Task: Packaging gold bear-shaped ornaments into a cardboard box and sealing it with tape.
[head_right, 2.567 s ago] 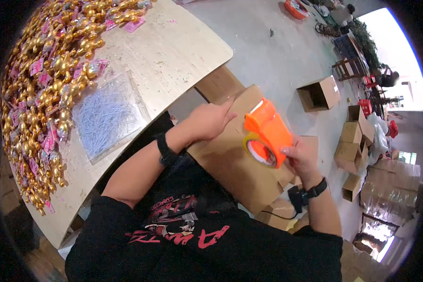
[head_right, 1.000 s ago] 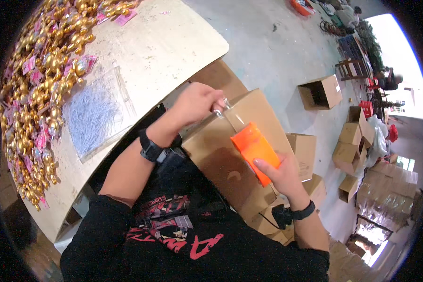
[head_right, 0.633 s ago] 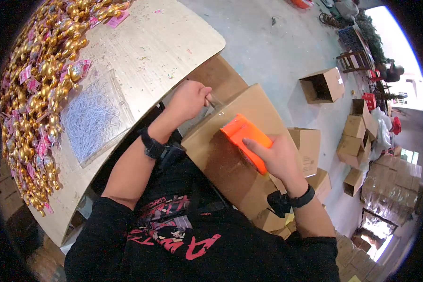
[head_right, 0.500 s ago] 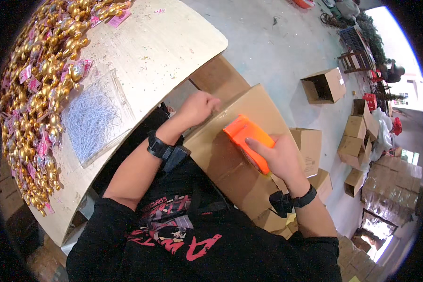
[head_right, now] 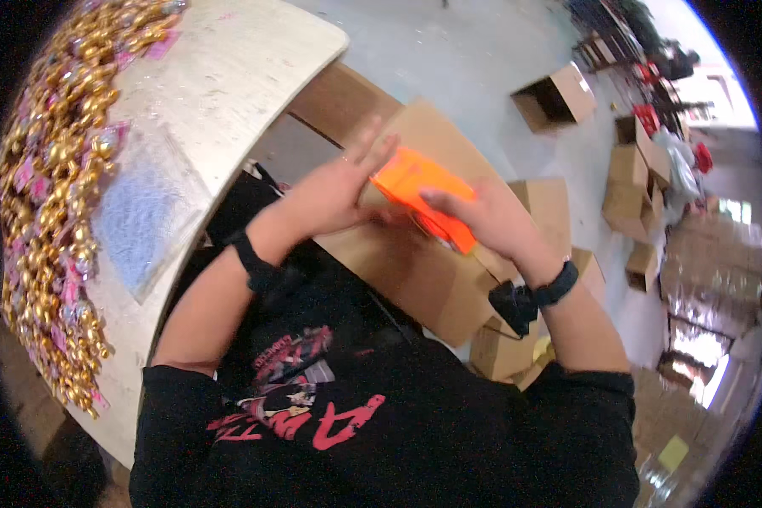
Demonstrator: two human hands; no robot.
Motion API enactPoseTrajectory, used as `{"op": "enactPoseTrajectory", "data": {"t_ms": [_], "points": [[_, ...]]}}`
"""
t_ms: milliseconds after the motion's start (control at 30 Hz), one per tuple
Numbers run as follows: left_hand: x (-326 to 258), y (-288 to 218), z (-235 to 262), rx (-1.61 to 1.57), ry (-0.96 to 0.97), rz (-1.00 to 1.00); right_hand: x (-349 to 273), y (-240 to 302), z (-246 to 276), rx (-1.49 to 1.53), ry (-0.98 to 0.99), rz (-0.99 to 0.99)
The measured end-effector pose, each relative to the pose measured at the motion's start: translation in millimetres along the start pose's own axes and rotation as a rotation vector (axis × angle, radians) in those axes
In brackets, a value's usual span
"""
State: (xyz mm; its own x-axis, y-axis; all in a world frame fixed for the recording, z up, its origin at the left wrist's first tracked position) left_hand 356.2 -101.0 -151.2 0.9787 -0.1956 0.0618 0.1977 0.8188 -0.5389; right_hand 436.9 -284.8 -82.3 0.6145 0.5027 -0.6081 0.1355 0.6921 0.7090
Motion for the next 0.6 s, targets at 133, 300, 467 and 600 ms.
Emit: {"op": "enactPoseTrajectory", "data": {"t_ms": [133, 300, 467, 600], "points": [[-2, -4, 2, 0.106, -0.017, 0.027, -49, -36, 32, -0.142, -0.069, -0.115], [1, -7, 4, 0.097, 0.095, 0.086, -179, -185, 102, 0.073, -0.120, -0.155], [0, -3, -2, 0.055, 0.045, 0.088, -210, -252, 101, 0.050, -0.292, -0.298], [0, -2, 0, 0.011, 0.058, 0.095, -187, -243, 96, -0.195, -0.271, -0.343]]}}
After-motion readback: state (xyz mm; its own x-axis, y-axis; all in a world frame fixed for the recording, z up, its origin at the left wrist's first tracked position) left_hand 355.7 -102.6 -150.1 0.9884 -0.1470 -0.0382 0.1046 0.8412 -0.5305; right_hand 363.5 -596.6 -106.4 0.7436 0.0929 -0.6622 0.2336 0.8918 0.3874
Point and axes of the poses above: each hand's wrist, its own x-axis towards the middle knuckle, its own z-axis out of the back of the hand, y = z × x, the point moved 7 cm from there along x, towards the middle knuckle, and after that the axes turned 14 degrees about x, right-handed, at the moved point
